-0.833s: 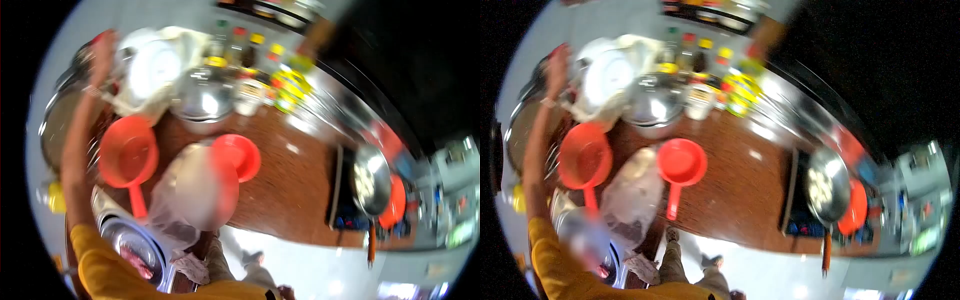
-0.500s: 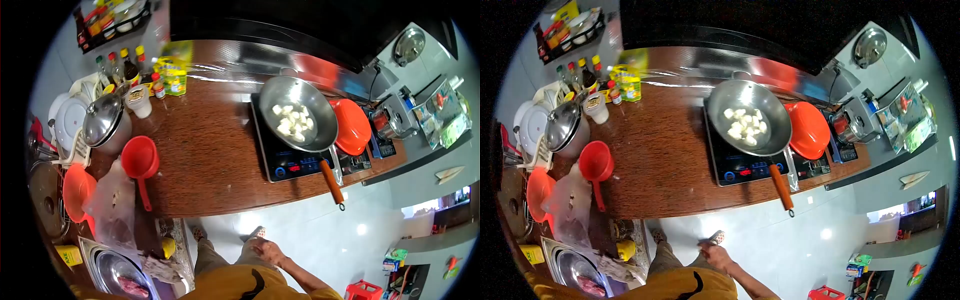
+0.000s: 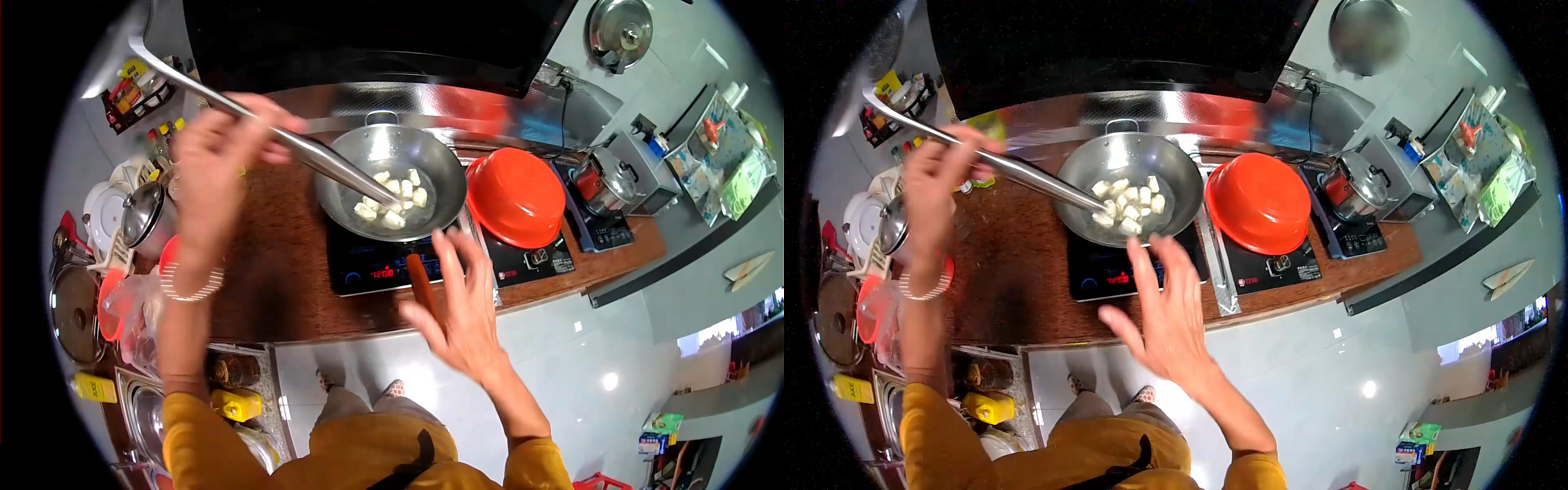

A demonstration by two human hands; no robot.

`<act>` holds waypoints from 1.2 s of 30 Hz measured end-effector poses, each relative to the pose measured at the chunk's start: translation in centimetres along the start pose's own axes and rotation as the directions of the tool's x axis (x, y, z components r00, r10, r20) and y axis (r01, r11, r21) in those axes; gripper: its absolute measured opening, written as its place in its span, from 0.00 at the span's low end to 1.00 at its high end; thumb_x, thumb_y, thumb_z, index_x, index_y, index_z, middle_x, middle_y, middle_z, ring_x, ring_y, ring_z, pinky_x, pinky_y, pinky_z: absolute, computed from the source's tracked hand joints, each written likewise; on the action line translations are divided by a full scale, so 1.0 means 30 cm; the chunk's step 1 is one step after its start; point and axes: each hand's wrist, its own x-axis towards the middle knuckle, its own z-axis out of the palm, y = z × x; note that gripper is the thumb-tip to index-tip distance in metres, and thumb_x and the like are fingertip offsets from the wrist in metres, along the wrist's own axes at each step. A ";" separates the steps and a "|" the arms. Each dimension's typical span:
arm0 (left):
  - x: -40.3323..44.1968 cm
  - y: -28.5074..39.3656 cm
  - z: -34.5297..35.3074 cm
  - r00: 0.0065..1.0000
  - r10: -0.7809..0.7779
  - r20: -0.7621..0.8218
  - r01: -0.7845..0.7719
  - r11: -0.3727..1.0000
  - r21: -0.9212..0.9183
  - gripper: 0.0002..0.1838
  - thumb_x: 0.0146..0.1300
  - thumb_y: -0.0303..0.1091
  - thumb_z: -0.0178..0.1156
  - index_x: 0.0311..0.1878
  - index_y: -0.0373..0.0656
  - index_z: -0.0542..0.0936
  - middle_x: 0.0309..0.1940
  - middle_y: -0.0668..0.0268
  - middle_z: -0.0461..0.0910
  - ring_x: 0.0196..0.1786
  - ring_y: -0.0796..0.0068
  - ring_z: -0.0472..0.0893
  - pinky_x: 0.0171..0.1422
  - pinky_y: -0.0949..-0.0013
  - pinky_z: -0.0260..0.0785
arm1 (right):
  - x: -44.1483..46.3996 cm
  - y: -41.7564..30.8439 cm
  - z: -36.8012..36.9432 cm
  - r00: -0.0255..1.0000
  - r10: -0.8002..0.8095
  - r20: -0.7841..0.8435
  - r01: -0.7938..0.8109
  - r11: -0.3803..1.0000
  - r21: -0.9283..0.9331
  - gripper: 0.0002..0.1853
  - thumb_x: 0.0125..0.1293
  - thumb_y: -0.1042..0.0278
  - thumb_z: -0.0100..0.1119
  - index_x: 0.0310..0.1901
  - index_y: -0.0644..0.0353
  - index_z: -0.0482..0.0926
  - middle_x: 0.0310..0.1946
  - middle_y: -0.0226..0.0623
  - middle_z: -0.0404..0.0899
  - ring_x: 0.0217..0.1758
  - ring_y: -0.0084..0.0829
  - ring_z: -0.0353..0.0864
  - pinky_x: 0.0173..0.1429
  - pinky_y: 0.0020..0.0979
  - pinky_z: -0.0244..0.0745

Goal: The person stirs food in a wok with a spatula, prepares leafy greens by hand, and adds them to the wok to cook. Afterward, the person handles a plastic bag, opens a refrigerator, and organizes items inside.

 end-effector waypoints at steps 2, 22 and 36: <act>-0.045 -0.043 0.173 0.992 -0.082 0.093 0.098 0.977 -0.191 0.07 0.63 0.29 0.54 0.36 0.36 0.77 0.32 0.59 0.82 0.31 0.80 0.80 0.34 0.80 0.74 | 0.047 0.058 -0.005 0.999 -0.021 0.029 0.027 0.973 -0.230 0.37 0.56 0.58 0.60 0.64 0.61 0.55 0.54 0.52 0.61 0.58 0.46 0.60 0.59 0.46 0.56; -0.651 -0.562 0.519 0.587 -0.777 0.227 0.790 0.489 -0.371 0.23 0.56 0.46 0.63 0.47 0.43 0.67 0.38 0.67 0.69 0.36 0.80 0.71 0.40 0.74 0.67 | 0.126 0.423 -0.264 0.882 0.391 0.261 -0.334 0.912 -0.238 0.24 0.59 0.54 0.57 0.54 0.55 0.70 0.31 0.49 0.79 0.37 0.45 0.80 0.40 0.38 0.73; -0.619 -0.524 0.525 0.183 -0.709 0.681 0.740 -0.357 -0.571 0.28 0.53 0.65 0.55 0.33 0.46 0.65 0.17 0.70 0.65 0.19 0.76 0.66 0.27 0.69 0.65 | 0.617 0.203 -0.098 0.355 0.647 0.675 0.237 0.636 -0.734 0.15 0.50 0.58 0.60 0.42 0.43 0.81 0.22 0.31 0.80 0.28 0.33 0.80 0.34 0.33 0.73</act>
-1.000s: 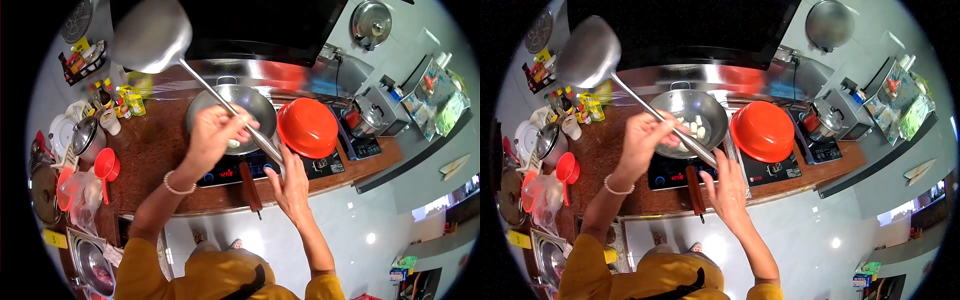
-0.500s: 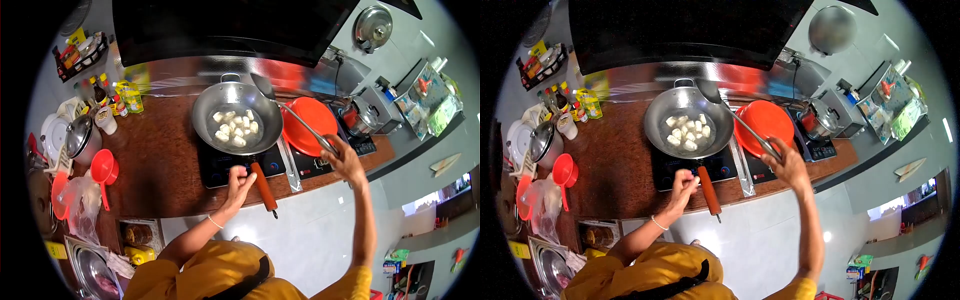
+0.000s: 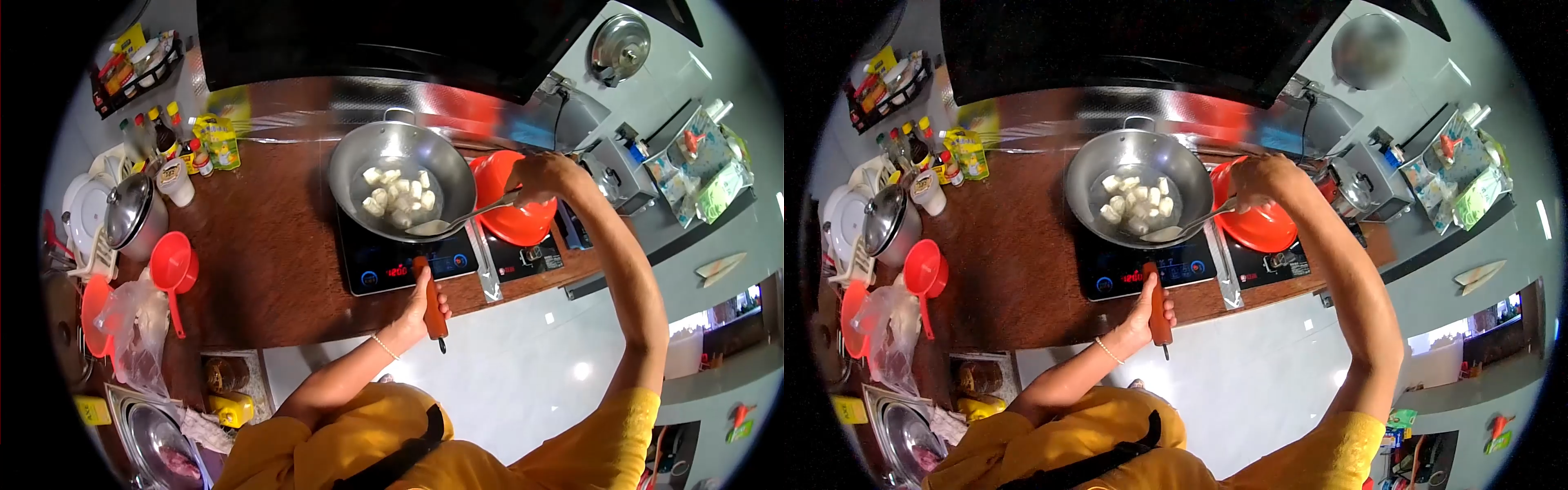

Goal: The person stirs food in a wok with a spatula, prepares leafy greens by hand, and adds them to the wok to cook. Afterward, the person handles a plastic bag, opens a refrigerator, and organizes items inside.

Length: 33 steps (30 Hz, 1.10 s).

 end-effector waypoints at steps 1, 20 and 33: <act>-0.008 0.008 -0.005 1.000 -0.006 -0.007 0.006 1.000 0.004 0.28 0.53 0.65 0.55 0.32 0.47 0.65 0.17 0.70 0.65 0.19 0.75 0.66 0.27 0.68 0.65 | 0.013 -0.008 -0.005 0.999 -0.039 0.010 0.040 0.999 -0.004 0.14 0.50 0.59 0.59 0.40 0.45 0.82 0.17 0.30 0.78 0.25 0.31 0.79 0.32 0.32 0.72; 0.047 -0.014 -0.032 0.979 0.106 0.173 -0.113 0.993 0.030 0.17 0.64 0.54 0.48 0.34 0.50 0.71 0.18 0.73 0.70 0.17 0.79 0.69 0.21 0.76 0.63 | 0.230 -0.571 0.356 0.951 0.069 -0.300 -0.036 0.993 0.114 0.17 0.59 0.65 0.53 0.49 0.61 0.76 0.51 0.41 0.74 0.45 0.35 0.80 0.33 0.36 0.80; -0.007 0.002 0.002 0.998 0.037 -0.050 -0.034 0.998 0.052 0.27 0.55 0.64 0.55 0.32 0.47 0.65 0.14 0.70 0.66 0.16 0.76 0.66 0.24 0.68 0.65 | 0.075 -0.156 0.161 0.925 0.164 -0.344 -0.062 0.955 0.291 0.15 0.54 0.65 0.49 0.40 0.61 0.80 0.41 0.47 0.79 0.48 0.41 0.79 0.52 0.38 0.73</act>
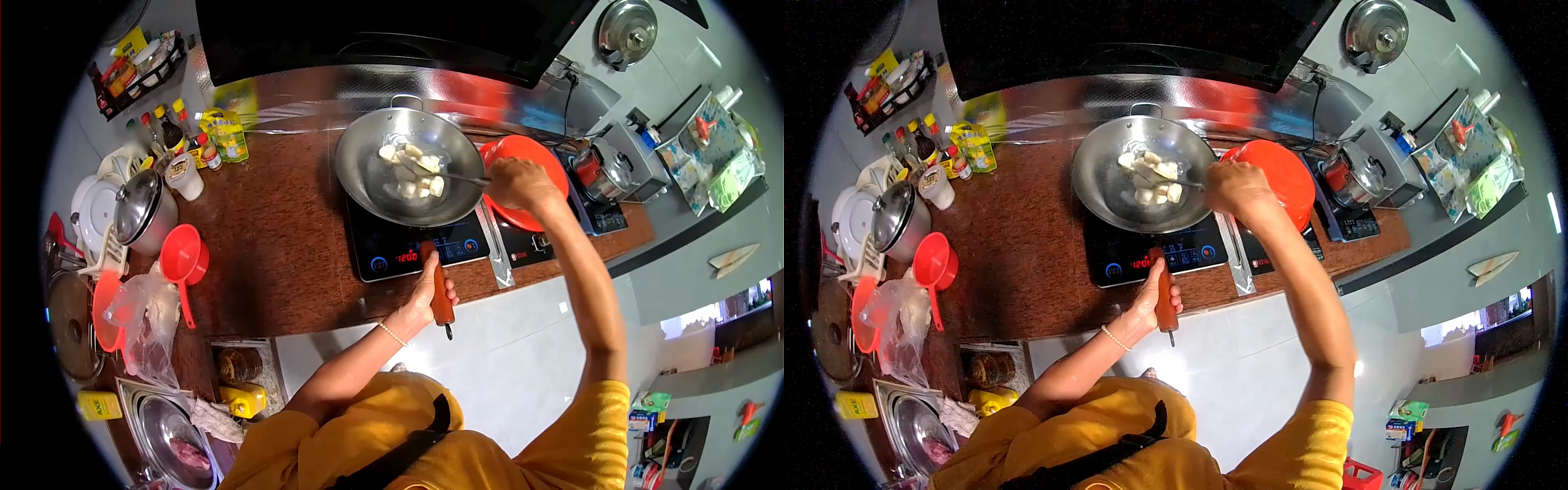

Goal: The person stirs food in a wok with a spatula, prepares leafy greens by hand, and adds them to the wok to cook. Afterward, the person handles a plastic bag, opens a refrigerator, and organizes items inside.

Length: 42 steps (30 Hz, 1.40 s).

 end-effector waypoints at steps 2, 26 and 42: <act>0.000 0.001 0.000 1.000 0.002 0.011 -0.002 1.000 0.004 0.27 0.54 0.64 0.55 0.31 0.47 0.65 0.14 0.70 0.66 0.16 0.76 0.67 0.24 0.68 0.65 | -0.034 0.012 -0.037 0.998 -0.040 0.046 0.044 0.993 -0.108 0.15 0.54 0.64 0.50 0.39 0.61 0.80 0.41 0.45 0.80 0.47 0.40 0.79 0.51 0.38 0.74; 0.000 0.017 -0.012 1.000 -0.029 0.005 0.029 0.999 0.040 0.27 0.55 0.65 0.53 0.29 0.48 0.63 0.14 0.69 0.65 0.16 0.74 0.67 0.24 0.68 0.66 | -0.032 -0.161 0.330 0.999 -0.022 -0.040 0.015 0.984 -0.175 0.10 0.54 0.70 0.57 0.39 0.57 0.81 0.38 0.40 0.80 0.43 0.35 0.81 0.41 0.31 0.78; -0.024 0.044 -0.025 1.000 -0.019 0.013 0.019 0.999 0.044 0.26 0.56 0.62 0.55 0.31 0.46 0.66 0.15 0.68 0.67 0.16 0.74 0.68 0.25 0.67 0.67 | 0.045 0.206 0.216 0.992 -0.070 0.104 -0.022 0.722 0.691 0.13 0.60 0.59 0.53 0.33 0.62 0.77 0.13 0.37 0.72 0.13 0.27 0.74 0.16 0.26 0.66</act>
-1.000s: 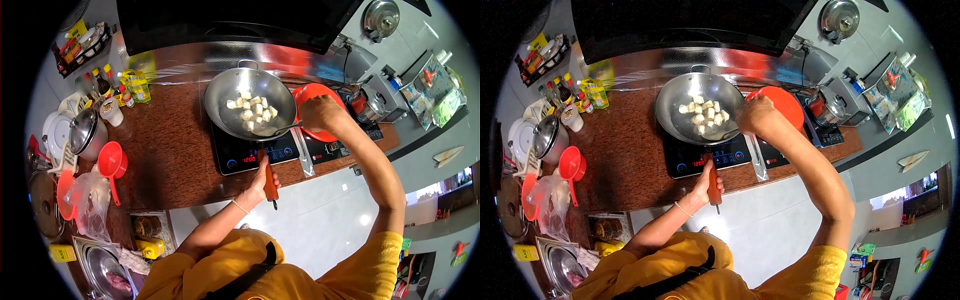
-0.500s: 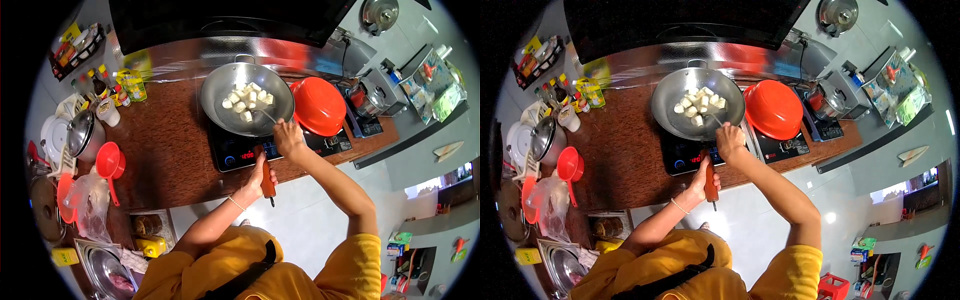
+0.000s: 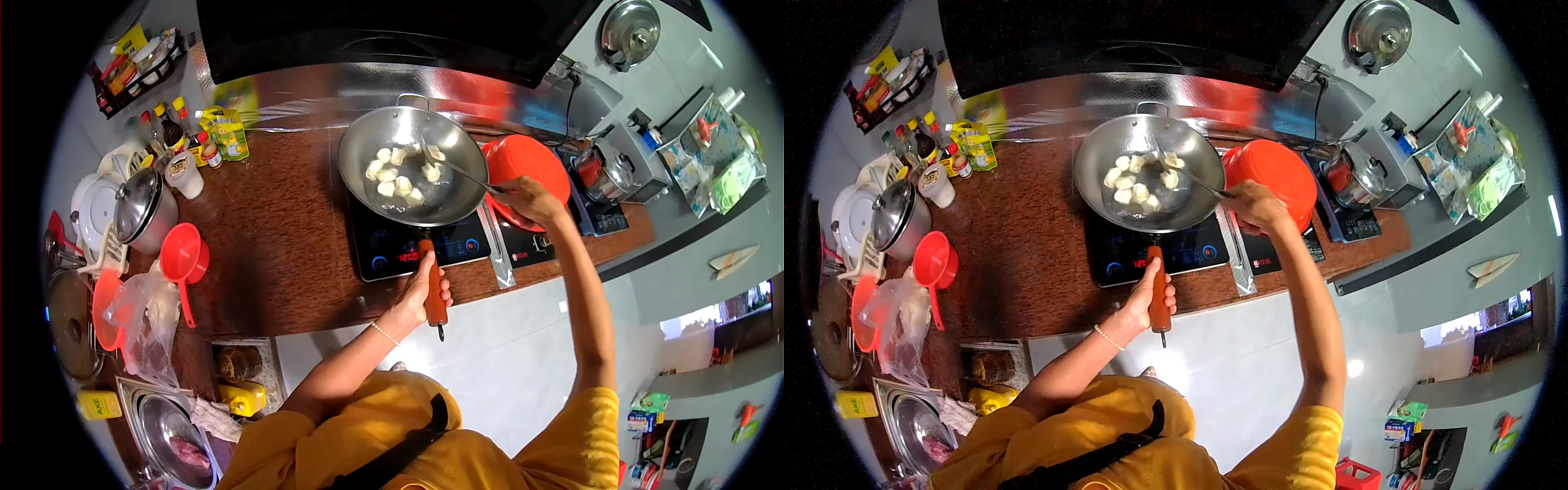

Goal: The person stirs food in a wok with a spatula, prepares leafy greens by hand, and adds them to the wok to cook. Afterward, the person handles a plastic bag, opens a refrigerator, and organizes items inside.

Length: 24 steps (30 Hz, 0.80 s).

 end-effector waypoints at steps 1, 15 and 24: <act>0.000 0.000 0.001 1.000 -0.001 -0.001 0.001 1.000 0.002 0.26 0.56 0.62 0.55 0.31 0.46 0.66 0.15 0.68 0.67 0.16 0.74 0.67 0.25 0.67 0.67 | -0.004 0.030 -0.014 0.999 -0.026 -0.031 0.023 0.996 -0.085 0.13 0.60 0.59 0.53 0.34 0.61 0.78 0.15 0.39 0.73 0.14 0.28 0.75 0.17 0.27 0.67; -0.002 0.014 -0.025 0.999 0.003 0.040 -0.004 1.000 0.019 0.27 0.56 0.63 0.54 0.32 0.46 0.65 0.15 0.69 0.67 0.16 0.75 0.68 0.24 0.68 0.66 | -0.060 -0.299 -0.146 0.993 -0.075 0.088 0.107 0.317 -0.942 0.09 0.41 0.70 0.63 0.29 0.52 0.82 0.27 0.38 0.81 0.35 0.36 0.81 0.36 0.34 0.74; -0.014 0.026 -0.031 0.998 -0.026 0.061 0.024 0.999 0.038 0.26 0.55 0.64 0.54 0.33 0.48 0.65 0.16 0.70 0.67 0.16 0.77 0.67 0.24 0.70 0.65 | -0.044 -0.255 0.048 0.974 -0.212 0.081 0.173 0.464 -0.869 0.09 0.55 0.70 0.50 0.32 0.63 0.79 0.33 0.46 0.81 0.41 0.42 0.81 0.44 0.38 0.75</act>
